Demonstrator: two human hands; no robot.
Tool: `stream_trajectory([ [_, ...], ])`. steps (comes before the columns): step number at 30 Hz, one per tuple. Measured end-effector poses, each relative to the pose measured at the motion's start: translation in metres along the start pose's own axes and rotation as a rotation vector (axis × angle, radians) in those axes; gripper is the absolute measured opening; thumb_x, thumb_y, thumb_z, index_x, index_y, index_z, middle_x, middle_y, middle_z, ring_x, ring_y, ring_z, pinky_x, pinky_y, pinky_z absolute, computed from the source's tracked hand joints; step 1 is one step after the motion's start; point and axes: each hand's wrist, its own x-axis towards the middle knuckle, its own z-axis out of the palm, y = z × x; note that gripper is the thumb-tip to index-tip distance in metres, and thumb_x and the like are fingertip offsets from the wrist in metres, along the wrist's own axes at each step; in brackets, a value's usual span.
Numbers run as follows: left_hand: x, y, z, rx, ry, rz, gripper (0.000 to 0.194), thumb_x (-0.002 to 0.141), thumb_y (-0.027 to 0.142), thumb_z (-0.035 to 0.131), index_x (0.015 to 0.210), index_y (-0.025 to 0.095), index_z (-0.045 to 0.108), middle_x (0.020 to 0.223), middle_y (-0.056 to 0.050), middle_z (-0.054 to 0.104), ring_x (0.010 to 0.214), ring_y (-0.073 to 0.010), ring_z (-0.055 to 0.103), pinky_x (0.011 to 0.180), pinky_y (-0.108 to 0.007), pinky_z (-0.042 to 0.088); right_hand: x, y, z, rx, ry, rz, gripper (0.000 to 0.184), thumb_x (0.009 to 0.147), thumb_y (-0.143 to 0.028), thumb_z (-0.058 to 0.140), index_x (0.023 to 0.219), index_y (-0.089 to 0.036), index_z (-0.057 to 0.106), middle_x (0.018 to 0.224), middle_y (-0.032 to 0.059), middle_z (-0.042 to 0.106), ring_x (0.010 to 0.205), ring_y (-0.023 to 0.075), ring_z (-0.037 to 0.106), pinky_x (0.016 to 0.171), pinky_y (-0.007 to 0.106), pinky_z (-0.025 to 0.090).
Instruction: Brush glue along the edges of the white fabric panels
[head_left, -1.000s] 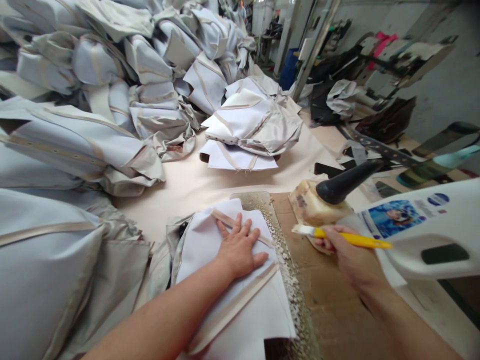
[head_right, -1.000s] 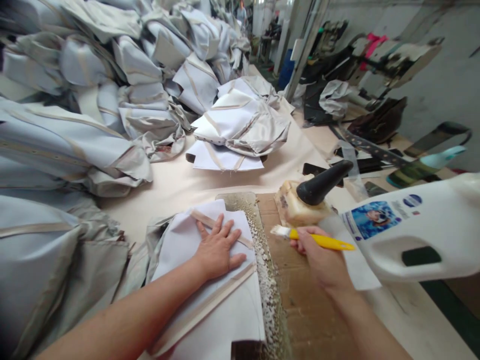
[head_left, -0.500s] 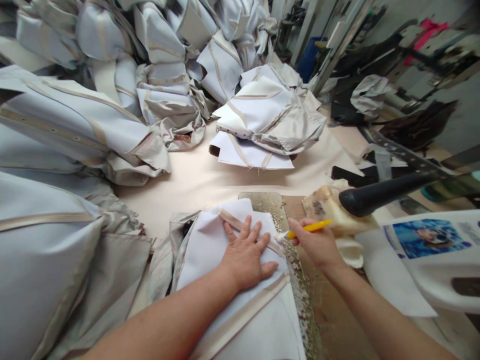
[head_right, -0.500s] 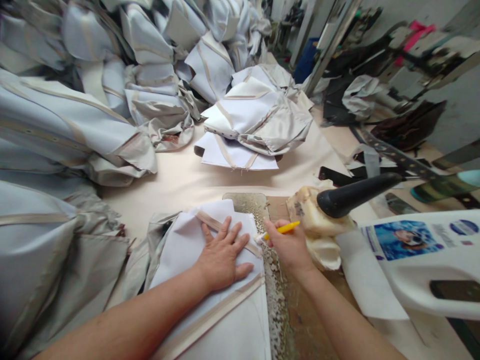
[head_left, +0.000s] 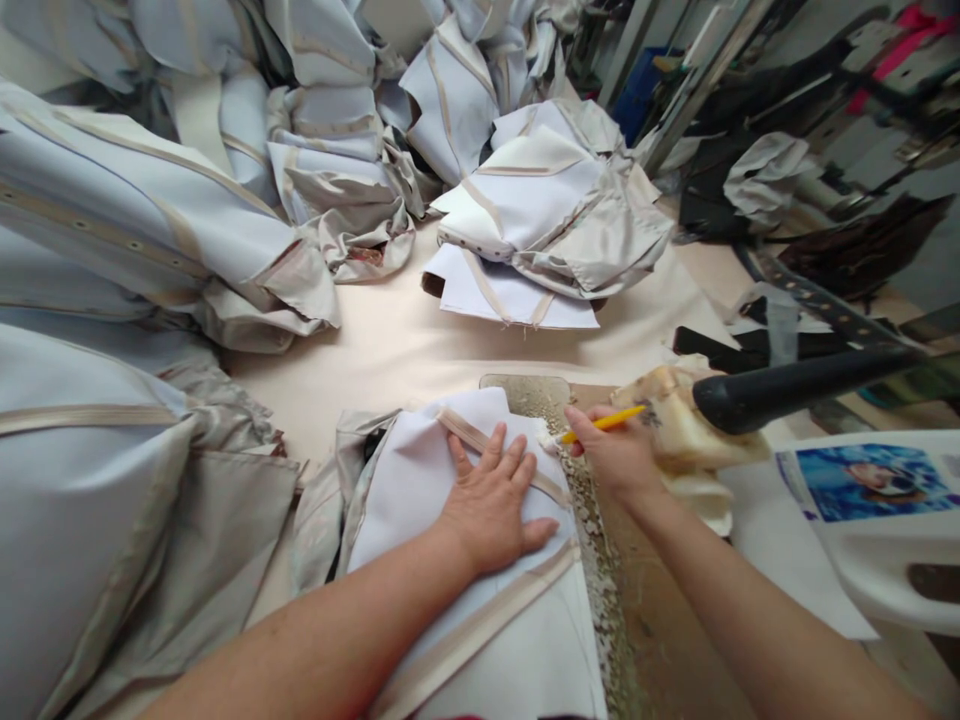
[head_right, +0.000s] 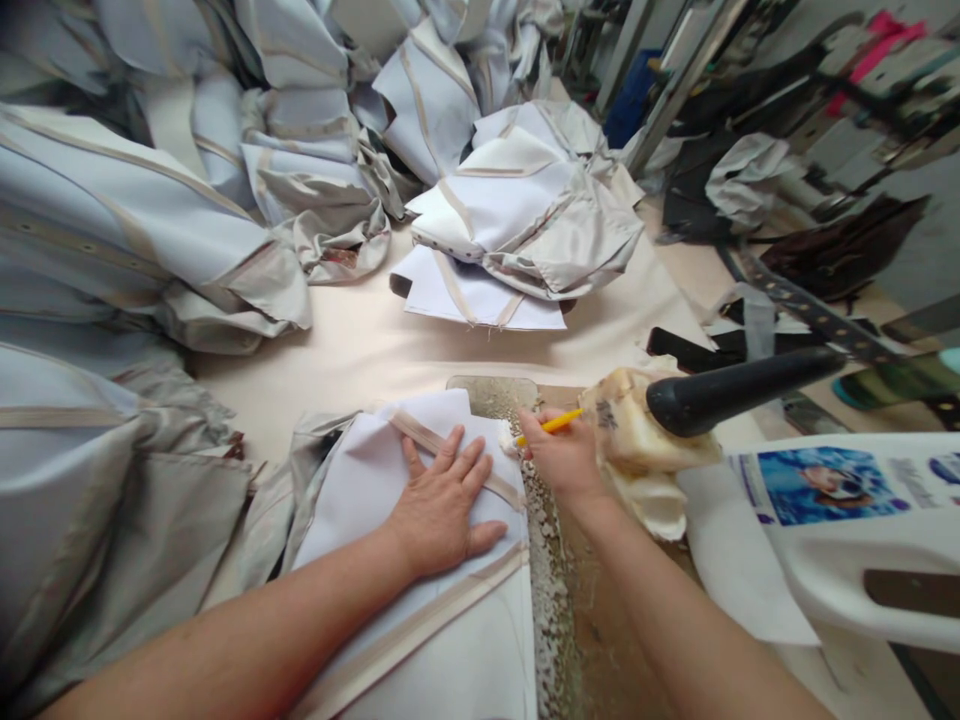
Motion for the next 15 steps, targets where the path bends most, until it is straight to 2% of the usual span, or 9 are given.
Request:
stream_trajectory([
  [3, -0.001, 0.001, -0.002, -0.020, 0.006, -0.009, 0.070, 0.079, 0.067, 0.040, 0.134, 0.025, 0.036, 0.146, -0.005, 0.022, 0.136, -0.0279, -0.001, 0.090, -0.065, -0.025, -0.030, -0.001, -0.022, -0.091, -0.058, 0.051, 0.041, 0.071, -0.048, 0.059, 0.045, -0.018, 0.049, 0.040, -0.0019, 0.050, 0.041, 0.0093, 0.046, 0.044, 0.021, 0.035],
  [6, -0.002, 0.003, -0.003, -0.029, 0.010, -0.001, 0.061, 0.080, 0.065, 0.045, 0.130, 0.031, 0.041, 0.146, -0.005, 0.024, 0.136, -0.0295, 0.004, 0.090, -0.066, -0.023, -0.041, -0.002, -0.032, -0.097, -0.069, 0.063, 0.041, 0.072, -0.046, 0.059, 0.044, -0.018, 0.049, 0.040, -0.0018, 0.050, 0.041, 0.0092, 0.045, 0.044, 0.020, 0.036],
  [9, -0.002, 0.004, -0.004, -0.013, 0.005, 0.001, 0.055, 0.080, 0.062, 0.046, 0.125, 0.031, 0.047, 0.145, -0.007, 0.026, 0.135, -0.0313, 0.006, 0.090, -0.068, -0.021, -0.030, 0.000, -0.027, -0.072, -0.092, 0.036, 0.041, 0.073, -0.045, 0.058, 0.044, -0.018, 0.048, 0.039, -0.0021, 0.049, 0.041, 0.0092, 0.044, 0.044, 0.021, 0.036],
  [12, -0.001, 0.004, -0.005, 0.000, -0.003, 0.002, 0.054, 0.080, 0.062, 0.046, 0.123, 0.030, 0.048, 0.144, -0.008, 0.028, 0.135, -0.0318, 0.007, 0.090, -0.070, -0.018, -0.015, 0.003, -0.016, 0.047, -0.042, 0.019, 0.040, 0.073, -0.049, 0.059, 0.049, -0.018, 0.050, 0.042, -0.0024, 0.050, 0.043, 0.0098, 0.047, 0.047, 0.022, 0.037],
  [15, 0.000, 0.004, -0.004, 0.000, -0.002, 0.007, 0.053, 0.079, 0.062, 0.047, 0.122, 0.030, 0.049, 0.144, -0.007, 0.028, 0.134, -0.0326, 0.008, 0.090, -0.071, -0.017, -0.022, 0.005, -0.013, 0.089, -0.009, 0.024, 0.041, 0.072, -0.052, 0.059, 0.051, -0.018, 0.051, 0.045, -0.0021, 0.052, 0.044, 0.0100, 0.047, 0.048, 0.022, 0.037],
])
